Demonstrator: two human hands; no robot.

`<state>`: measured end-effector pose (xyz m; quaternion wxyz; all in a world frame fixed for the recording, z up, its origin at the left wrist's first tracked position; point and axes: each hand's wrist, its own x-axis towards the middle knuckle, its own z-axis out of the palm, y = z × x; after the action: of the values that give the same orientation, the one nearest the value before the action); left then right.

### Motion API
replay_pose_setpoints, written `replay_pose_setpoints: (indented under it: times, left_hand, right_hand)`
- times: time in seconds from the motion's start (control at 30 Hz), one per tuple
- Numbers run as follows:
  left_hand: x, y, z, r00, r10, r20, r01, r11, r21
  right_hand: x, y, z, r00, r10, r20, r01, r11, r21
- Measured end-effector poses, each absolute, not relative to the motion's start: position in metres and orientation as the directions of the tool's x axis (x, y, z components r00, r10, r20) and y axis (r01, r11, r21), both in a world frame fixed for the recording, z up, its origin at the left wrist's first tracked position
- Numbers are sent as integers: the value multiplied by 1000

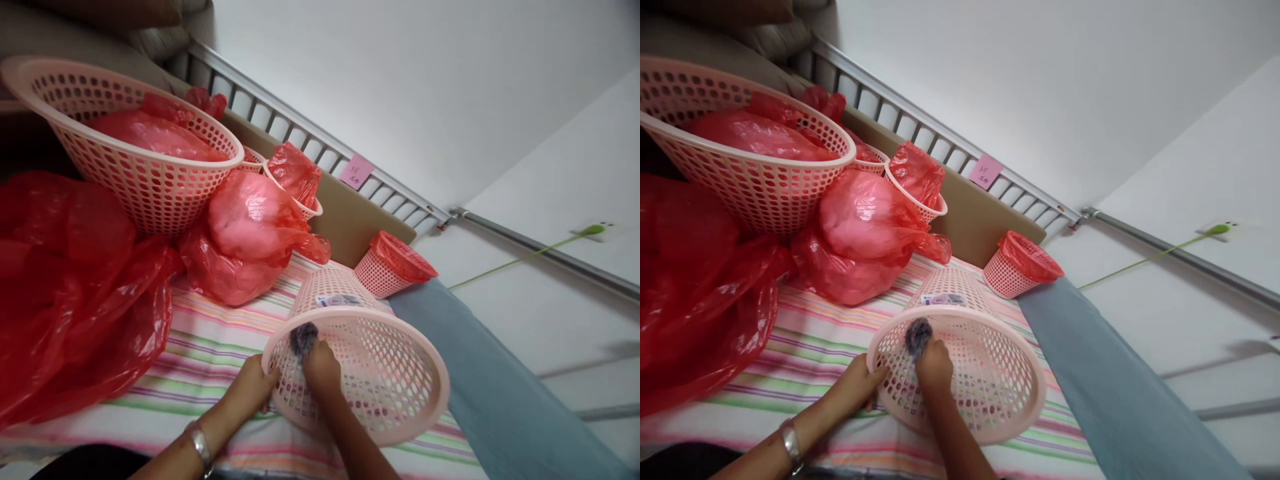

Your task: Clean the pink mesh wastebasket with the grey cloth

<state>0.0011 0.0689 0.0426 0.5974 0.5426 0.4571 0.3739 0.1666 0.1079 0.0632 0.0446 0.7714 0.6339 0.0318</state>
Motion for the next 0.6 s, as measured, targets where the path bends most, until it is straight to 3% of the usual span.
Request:
replay_pose_setpoints:
  times: [0.27,0.33,0.5,0.6]
  left_hand:
    - [2,68,39,261,959,-112,110,85,990]
    - [0,67,42,250,966,-60,125,29,992]
    - [-2,67,53,272,962,29,157,-74,985]
    - [-5,68,58,272,962,31,185,-84,979]
  right_hand:
    - [157,-1,64,1,998,-58,983,-12,-182]
    - [161,3,66,3,997,-78,987,-15,-158]
    - [179,64,68,95,995,-38,992,-92,91]
    - [188,112,67,130,991,3,986,-130,107]
